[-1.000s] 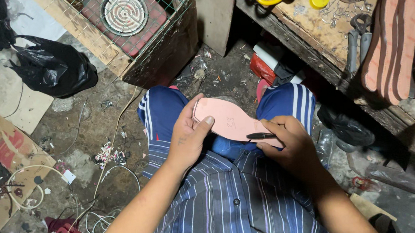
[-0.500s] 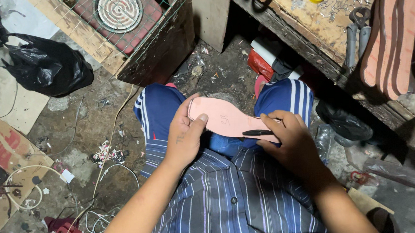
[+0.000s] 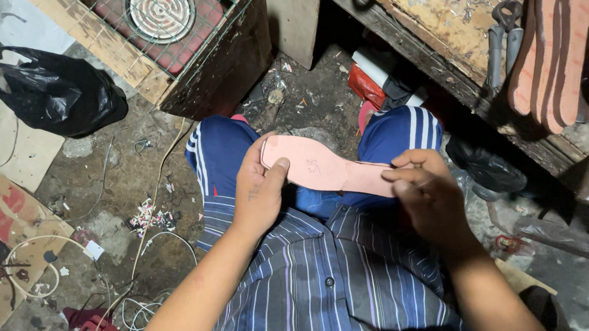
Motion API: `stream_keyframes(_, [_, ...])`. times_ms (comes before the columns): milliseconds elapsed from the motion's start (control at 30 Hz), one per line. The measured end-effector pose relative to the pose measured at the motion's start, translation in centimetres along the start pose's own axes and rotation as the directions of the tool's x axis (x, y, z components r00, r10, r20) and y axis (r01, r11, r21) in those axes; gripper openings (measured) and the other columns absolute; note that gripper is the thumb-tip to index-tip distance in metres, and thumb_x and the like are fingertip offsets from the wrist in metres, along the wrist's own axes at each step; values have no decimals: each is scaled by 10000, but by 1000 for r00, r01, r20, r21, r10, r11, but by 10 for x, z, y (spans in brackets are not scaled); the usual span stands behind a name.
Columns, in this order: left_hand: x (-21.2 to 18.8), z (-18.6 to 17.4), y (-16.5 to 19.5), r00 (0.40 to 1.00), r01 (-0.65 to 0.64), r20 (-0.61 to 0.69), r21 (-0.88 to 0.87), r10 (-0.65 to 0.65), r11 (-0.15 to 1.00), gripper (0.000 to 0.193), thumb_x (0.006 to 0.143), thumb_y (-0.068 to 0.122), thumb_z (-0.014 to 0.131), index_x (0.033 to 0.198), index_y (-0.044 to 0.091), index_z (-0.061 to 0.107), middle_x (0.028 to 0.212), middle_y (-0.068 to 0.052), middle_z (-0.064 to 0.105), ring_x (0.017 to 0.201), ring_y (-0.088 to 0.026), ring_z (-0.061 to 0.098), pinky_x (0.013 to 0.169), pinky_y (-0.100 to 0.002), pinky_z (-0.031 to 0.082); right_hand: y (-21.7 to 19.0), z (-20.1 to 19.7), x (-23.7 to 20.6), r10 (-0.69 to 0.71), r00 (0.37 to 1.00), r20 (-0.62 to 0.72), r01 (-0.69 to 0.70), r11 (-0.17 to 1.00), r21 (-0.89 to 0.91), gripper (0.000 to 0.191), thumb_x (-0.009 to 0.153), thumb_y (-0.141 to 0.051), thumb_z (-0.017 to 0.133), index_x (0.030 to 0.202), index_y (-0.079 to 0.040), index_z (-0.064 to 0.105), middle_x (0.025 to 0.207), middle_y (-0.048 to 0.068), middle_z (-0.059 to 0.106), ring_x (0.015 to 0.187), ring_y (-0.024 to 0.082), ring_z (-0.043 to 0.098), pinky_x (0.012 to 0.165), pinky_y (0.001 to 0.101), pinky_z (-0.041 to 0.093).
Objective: The person sits on the floor of a shoemaking workshop, stacks pink foam insoles and aligns them with brown sole pieces, marks the insoles with a pen, then uses a small hammer to drive tacks into a sole at the workbench.
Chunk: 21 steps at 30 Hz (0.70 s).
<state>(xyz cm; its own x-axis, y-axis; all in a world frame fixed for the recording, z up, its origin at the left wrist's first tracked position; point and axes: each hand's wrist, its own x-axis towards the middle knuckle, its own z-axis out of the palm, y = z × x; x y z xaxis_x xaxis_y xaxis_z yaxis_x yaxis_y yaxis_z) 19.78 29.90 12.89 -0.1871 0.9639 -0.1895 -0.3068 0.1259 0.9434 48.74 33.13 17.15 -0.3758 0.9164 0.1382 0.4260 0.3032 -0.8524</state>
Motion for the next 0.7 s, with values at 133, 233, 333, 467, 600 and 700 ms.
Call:
stream_keyframes(133, [0,0,-2,1000,17,-8,-7,-17,1000,522,983,89,579,1458,-60,424,1248,-108,647,1110,-144,632,955,-281,515,9,8,-2,212,964,159,-235,963,136,293,1019,-133,463,1152,-17,697,1064,83,758,928,161,752,880,296,593])
stream_keyframes(233, [0,0,-3,1000,4,-5,-10,-4,1000,514,986,86,577,1455,-58,425,1235,-101,649,1088,-132,635,935,-269,522,8,23,-2,86,985,149,-108,983,146,164,940,-62,640,1054,16,730,1068,130,760,1042,223,731,957,342,557])
stream_keyframes(333, [0,0,-3,1000,20,-13,-3,-20,1000,511,984,80,576,1455,-58,433,1205,-97,653,1029,-122,630,865,-265,526,4,33,-1,79,990,118,-98,980,173,146,924,-50,666,1040,22,716,1085,133,748,1048,232,725,970,339,553])
stream_keyframes(467, [0,1,-2,1000,23,-18,0,-23,1000,507,982,73,575,1452,-57,436,1197,-93,654,1012,-116,629,851,-260,527,0,37,-1,66,993,96,-77,991,108,144,908,-51,687,1033,12,718,1073,132,756,1045,249,730,964,346,549])
stream_keyframes(600, [0,1,-1,999,39,-19,8,-39,999,506,976,67,569,1450,-58,442,1196,-95,655,1009,-118,629,849,-259,524,7,35,4,-287,953,101,297,949,-106,90,935,-19,661,1016,8,691,1085,149,730,1068,289,724,998,371,559])
stream_keyframes(700, [0,1,-1,999,35,-15,-7,-36,999,509,977,67,568,1452,-55,430,1206,-93,650,1029,-117,629,869,-257,524,12,37,5,-420,901,111,435,878,-202,38,955,-1,650,985,10,672,1076,144,717,1060,296,728,991,373,573])
